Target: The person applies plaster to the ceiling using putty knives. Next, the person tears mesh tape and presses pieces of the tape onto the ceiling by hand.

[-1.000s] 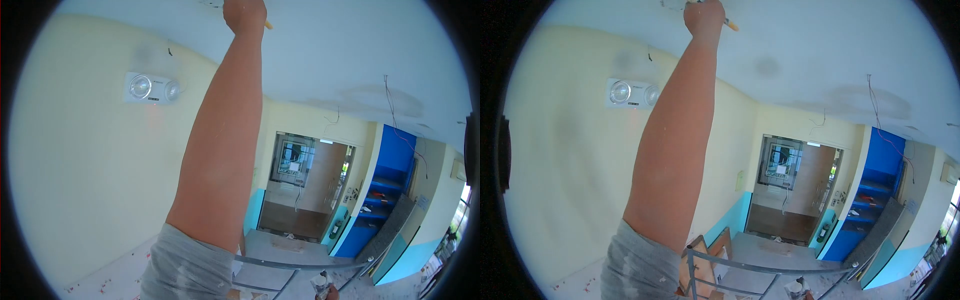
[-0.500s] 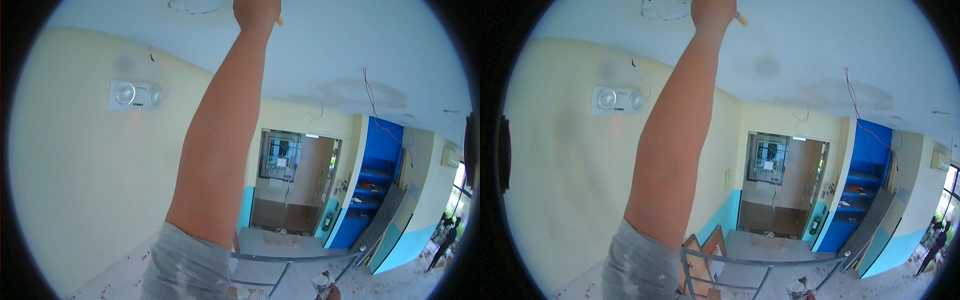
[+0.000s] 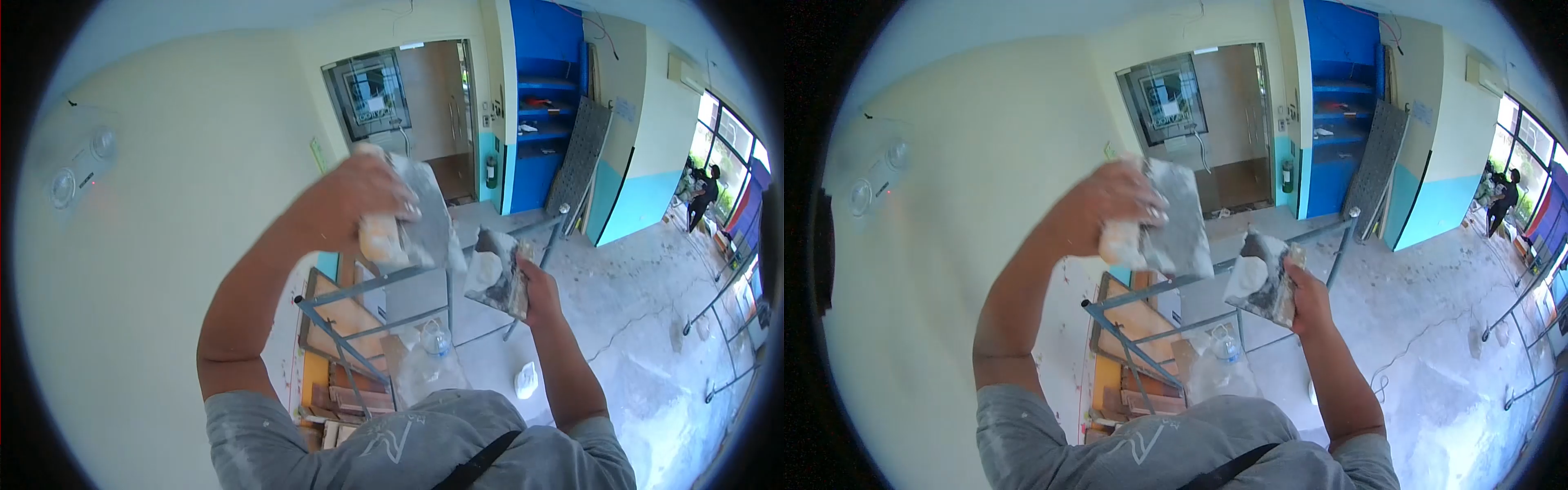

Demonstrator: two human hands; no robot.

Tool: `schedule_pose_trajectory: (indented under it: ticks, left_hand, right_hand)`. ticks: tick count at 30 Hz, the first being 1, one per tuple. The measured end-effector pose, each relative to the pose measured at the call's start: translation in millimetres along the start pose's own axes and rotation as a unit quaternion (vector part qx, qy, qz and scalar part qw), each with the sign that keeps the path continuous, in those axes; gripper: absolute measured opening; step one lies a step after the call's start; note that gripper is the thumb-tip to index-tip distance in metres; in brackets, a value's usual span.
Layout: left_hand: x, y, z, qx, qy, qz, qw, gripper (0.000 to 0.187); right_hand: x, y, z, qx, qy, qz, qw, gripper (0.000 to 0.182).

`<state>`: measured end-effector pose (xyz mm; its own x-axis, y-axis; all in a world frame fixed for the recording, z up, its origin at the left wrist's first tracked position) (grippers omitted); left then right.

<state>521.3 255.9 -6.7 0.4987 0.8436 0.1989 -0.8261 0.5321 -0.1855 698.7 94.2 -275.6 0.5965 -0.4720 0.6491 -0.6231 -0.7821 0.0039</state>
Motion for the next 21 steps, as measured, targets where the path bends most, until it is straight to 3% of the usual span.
schedule_pose_trajectory:
  ticks: [2,8,10,13,16,17,19,20,21]
  left_hand:
    - [-29.4,-26.6,-30.3,0.026,0.015,-0.002,1.0,0.04]
    - [-43.3,-50.7,-78.4,0.067,0.018,-0.028,0.997,0.04]
    - [-40.2,-43.2,-90.1,0.058,0.009,-0.012,0.998,0.036]
    - [-25.4,-25.5,-55.7,0.092,-0.037,0.031,0.995,0.038]
    - [21.9,12.2,31.8,-0.067,-0.055,0.16,0.983,0.032]
    - [44.9,40.8,66.0,-0.195,-0.05,0.239,0.95,0.03]
    - [61.3,82.8,150.3,-0.39,-0.042,0.35,0.851,0.029]
    - [72.7,106.5,189.5,-0.394,-0.093,0.533,0.743,0.035]
    - [65.0,117.9,229.2,-0.537,-0.056,0.425,0.727,0.04]
  right_hand:
    - [17.0,6.8,4.6,0.037,-0.011,0.001,0.999,0.036]
    - [35.2,6.4,1.5,-0.017,0.063,-0.033,0.997,0.039]
    - [44.1,0.4,0.4,-0.016,0.06,0.009,0.998,0.042]
    - [67.7,2.1,4.0,0.052,-0.026,0.084,0.995,0.043]
    - [95.4,-2.4,27.2,0.061,-0.038,0.11,0.991,0.042]
    - [96.1,-3.8,36.1,0.064,-0.039,0.113,0.991,0.042]
    - [87.6,-12.1,46.6,0.061,-0.034,0.108,0.992,0.042]
    - [85.2,-15.5,50.0,0.056,-0.033,0.106,0.992,0.042]
    - [82.9,-18.3,49.5,0.063,-0.033,0.109,0.992,0.042]
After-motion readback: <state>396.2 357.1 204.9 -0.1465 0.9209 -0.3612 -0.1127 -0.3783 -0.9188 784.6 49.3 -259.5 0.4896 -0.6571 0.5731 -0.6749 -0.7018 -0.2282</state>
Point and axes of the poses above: each hand's wrist, its own y-axis away from the middle knuckle, its own z-axis out of the back of the hand, x = y × z, the point moved 7 cm from there along -y, towards the middle knuckle, and after that the axes turned 12 degrees about x, right-handed, at the moved point
